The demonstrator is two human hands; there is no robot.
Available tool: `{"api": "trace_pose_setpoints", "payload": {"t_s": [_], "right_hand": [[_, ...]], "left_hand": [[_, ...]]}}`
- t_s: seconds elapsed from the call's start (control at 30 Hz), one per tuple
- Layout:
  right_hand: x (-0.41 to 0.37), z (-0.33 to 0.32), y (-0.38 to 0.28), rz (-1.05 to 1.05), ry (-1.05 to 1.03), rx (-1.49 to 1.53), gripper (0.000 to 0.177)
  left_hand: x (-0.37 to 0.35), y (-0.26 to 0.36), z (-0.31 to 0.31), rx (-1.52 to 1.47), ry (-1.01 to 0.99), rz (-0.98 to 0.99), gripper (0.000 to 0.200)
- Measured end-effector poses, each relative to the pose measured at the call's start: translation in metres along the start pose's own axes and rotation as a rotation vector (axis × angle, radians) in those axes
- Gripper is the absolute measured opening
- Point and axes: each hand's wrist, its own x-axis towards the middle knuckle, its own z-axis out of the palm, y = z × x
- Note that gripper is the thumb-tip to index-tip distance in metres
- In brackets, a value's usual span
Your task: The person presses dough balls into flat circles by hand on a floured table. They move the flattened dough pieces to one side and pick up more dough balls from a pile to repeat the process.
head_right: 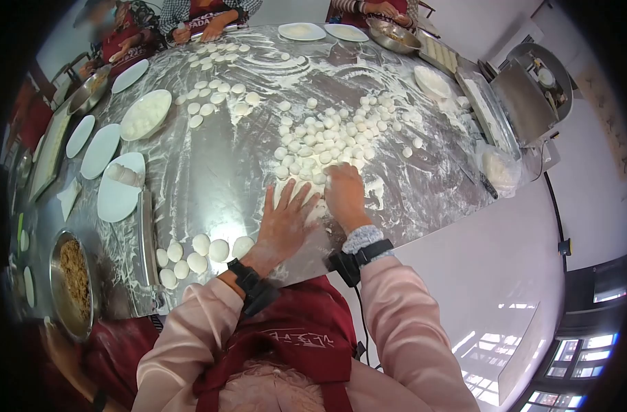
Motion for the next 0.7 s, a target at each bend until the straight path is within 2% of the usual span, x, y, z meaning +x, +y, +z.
{"api": "trace_pose_setpoints", "payload": {"t_s": [0.03, 0.1, 0.13, 0.23, 0.3, 0.33, 0.4, 0.53, 0.63, 0.7], "right_hand": [[-0.008, -0.004, -0.001, -0.005, 0.0, -0.001, 0.037], [-0.028, -0.013, -0.006, 0.111, 0.045, 0.201, 0.035], [-0.037, -0.02, -0.012, 0.178, -0.009, 0.262, 0.035], [-0.063, -0.025, -0.026, 0.111, -0.014, 0.332, 0.034], [-0.073, -0.032, -0.038, 0.141, -0.082, 0.314, 0.032], [-0.077, -0.033, -0.042, 0.14, -0.13, 0.339, 0.033], [-0.085, -0.032, -0.046, 0.141, -0.18, 0.367, 0.033], [-0.094, -0.027, -0.045, 0.073, -0.163, 0.429, 0.037], [-0.099, -0.026, -0.047, 0.1, -0.154, 0.456, 0.037], [-0.101, -0.026, -0.05, 0.148, -0.164, 0.463, 0.036]], "left_hand": [[-0.007, -0.001, -0.004, 0.0, 0.004, -0.003, 0.062], [-0.026, -0.007, -0.015, -0.024, -0.025, 0.052, 0.063], [-0.034, -0.011, -0.019, -0.02, -0.031, 0.052, 0.063], [-0.054, -0.022, -0.021, -0.018, -0.025, 0.086, 0.062], [-0.051, -0.034, -0.01, -0.039, 0.093, 0.0, 0.061], [-0.044, -0.037, -0.02, -0.036, 0.089, -0.004, 0.061], [-0.027, -0.042, -0.039, -0.272, 0.307, -0.201, 0.061], [-0.003, -0.025, -0.044, -0.07, 0.327, -0.263, 0.062], [-0.006, -0.015, -0.021, -0.048, 0.301, -0.171, 0.061], [-0.011, -0.01, -0.009, 0.021, 0.201, -0.14, 0.06]]}}
